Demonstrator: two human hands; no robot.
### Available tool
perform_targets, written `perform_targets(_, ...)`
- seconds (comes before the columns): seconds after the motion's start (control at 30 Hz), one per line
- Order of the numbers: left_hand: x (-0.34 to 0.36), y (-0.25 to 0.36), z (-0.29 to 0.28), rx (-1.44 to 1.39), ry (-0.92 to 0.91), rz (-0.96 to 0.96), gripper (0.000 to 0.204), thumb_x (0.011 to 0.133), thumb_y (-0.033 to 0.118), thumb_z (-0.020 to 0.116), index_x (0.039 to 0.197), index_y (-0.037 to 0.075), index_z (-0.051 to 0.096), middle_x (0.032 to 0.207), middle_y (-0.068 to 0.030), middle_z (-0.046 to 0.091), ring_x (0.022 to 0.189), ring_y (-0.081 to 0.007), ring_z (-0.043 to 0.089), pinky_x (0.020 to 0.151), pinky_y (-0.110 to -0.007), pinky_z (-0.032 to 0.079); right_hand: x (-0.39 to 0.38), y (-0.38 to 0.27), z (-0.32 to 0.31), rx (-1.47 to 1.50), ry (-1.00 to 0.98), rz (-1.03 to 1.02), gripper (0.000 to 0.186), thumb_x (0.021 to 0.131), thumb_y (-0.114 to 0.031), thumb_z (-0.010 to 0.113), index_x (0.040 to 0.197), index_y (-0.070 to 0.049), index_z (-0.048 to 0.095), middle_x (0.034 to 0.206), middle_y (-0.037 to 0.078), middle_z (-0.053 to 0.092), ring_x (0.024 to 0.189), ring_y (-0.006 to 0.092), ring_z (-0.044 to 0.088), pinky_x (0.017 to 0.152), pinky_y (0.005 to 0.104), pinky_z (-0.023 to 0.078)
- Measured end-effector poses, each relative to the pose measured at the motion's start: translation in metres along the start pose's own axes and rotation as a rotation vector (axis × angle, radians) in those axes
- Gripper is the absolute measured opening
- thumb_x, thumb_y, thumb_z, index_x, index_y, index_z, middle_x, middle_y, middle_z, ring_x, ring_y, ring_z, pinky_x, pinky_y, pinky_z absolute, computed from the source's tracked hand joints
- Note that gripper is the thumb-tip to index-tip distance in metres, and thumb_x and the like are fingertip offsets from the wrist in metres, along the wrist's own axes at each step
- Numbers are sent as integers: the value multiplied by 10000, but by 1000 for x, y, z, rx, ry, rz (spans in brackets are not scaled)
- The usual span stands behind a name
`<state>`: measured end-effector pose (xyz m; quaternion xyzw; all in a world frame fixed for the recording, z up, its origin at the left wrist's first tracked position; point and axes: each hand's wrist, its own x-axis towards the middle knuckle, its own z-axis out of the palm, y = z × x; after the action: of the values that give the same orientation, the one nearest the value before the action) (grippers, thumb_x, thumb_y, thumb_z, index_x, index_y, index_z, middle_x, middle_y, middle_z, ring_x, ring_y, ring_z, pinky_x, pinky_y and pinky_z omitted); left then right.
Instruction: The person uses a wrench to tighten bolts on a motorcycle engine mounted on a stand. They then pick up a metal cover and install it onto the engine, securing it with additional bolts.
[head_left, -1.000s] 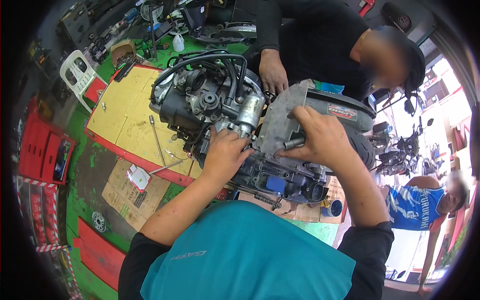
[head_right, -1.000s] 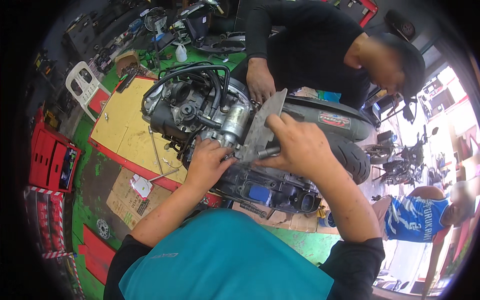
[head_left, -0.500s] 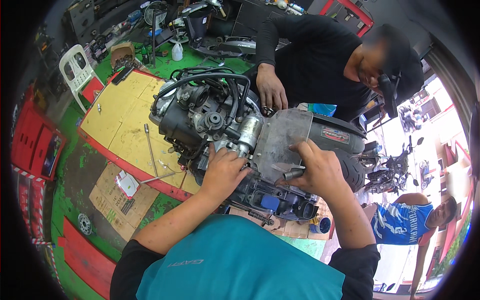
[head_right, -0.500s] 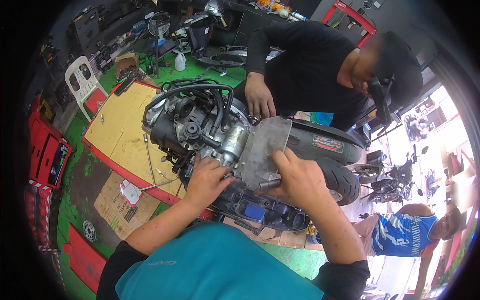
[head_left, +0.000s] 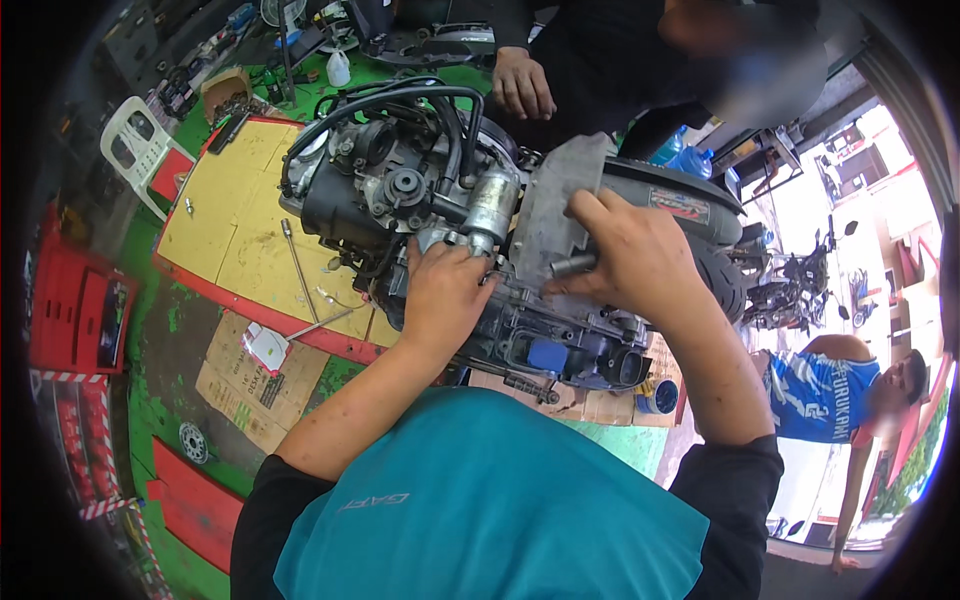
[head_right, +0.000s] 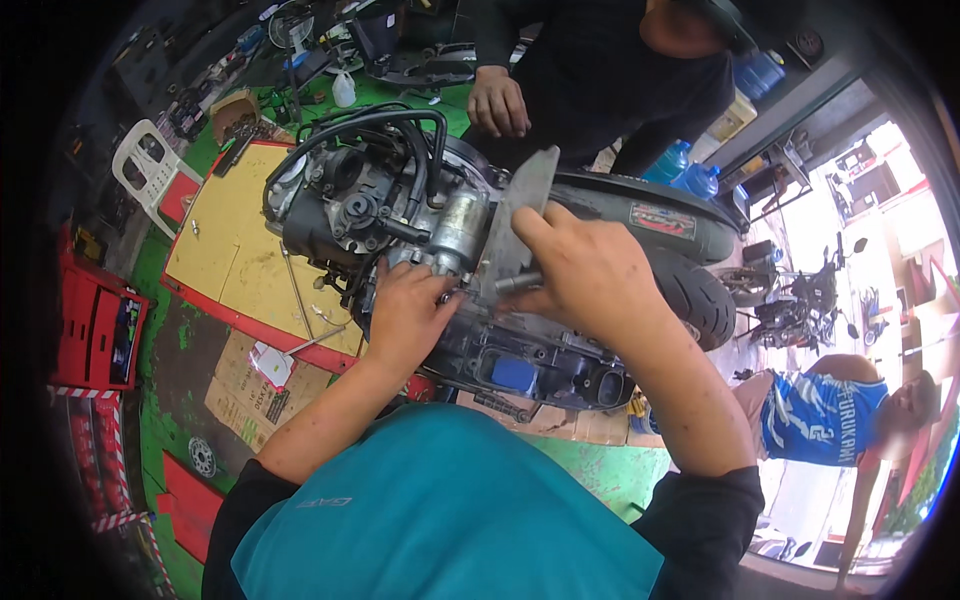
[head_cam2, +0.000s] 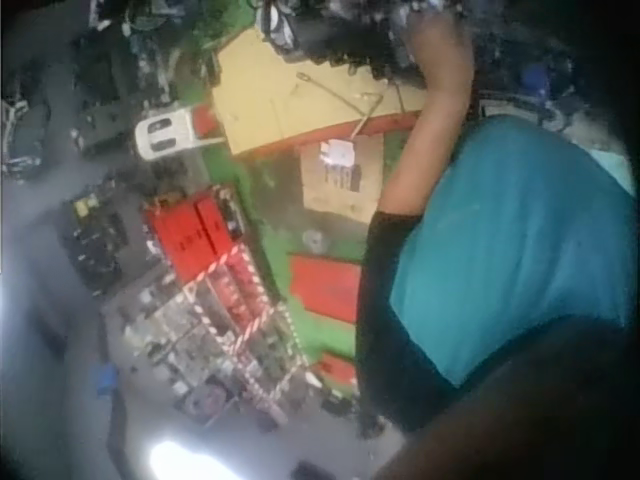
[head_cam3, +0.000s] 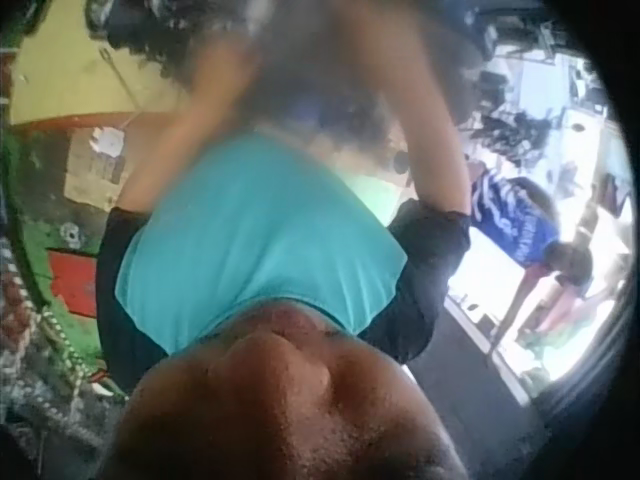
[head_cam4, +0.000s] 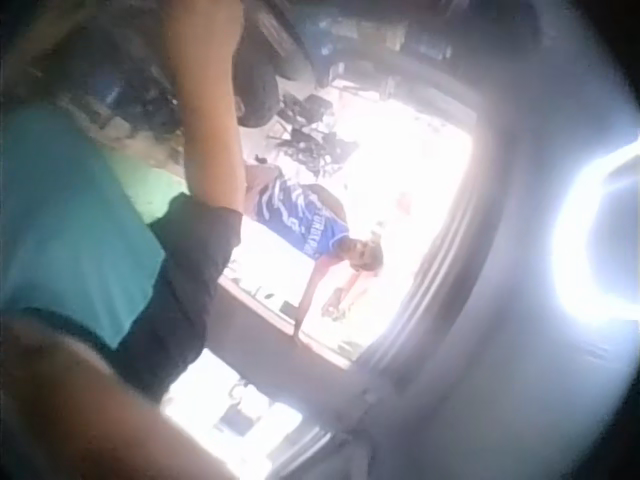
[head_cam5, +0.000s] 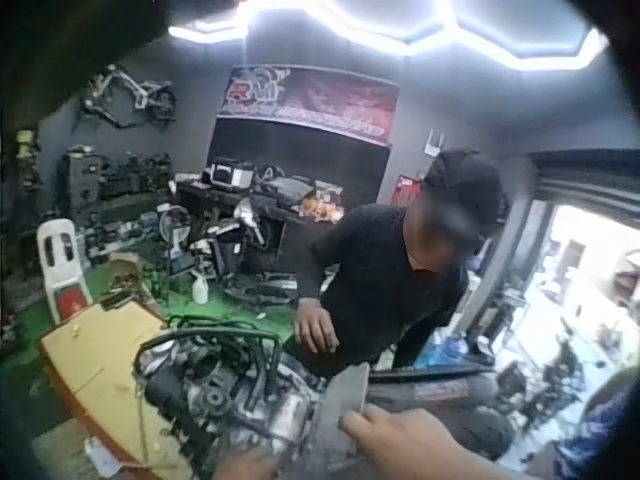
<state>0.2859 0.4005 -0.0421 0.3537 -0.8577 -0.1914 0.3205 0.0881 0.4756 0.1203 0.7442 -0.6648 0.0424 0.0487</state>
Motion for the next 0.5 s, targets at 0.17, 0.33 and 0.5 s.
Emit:
perform_targets(0.17, 0, 0, 4, 27, 30, -4, 189, 863, 219, 784, 1007, 99, 804, 848, -76, 664, 939, -306, 631, 1128, -620, 382, 10, 7, 1, -10, 55, -87, 732, 673, -513, 897, 1146, -73, 554, 954, 140, 647, 853, 370, 713, 720, 456, 563)
perform_targets(0.33, 0, 0, 6, 64, 32, -4, 178, 862, 199, 779, 1004, 94, 802, 864, -80, 675, 942, -307, 637, 1114, -601, 397, 17, 6, 2, -20, 48, -61, 733, 671, -513, 900, 1149, -70, 565, 955, 153, 662, 874, 381, 715, 744, 466, 566)
perform_targets(0.5, 3, 2, 5, 76, 31, -17, 150, 853, 184, 781, 962, 82, 798, 848, -98, 672, 901, -317, 643, 1049, -541, 437, 16, 7, 5, 13, 79, -59, 717, 679, -487, 905, 1155, -66, 572, 964, 165, 678, 890, 387, 717, 770, 469, 570)
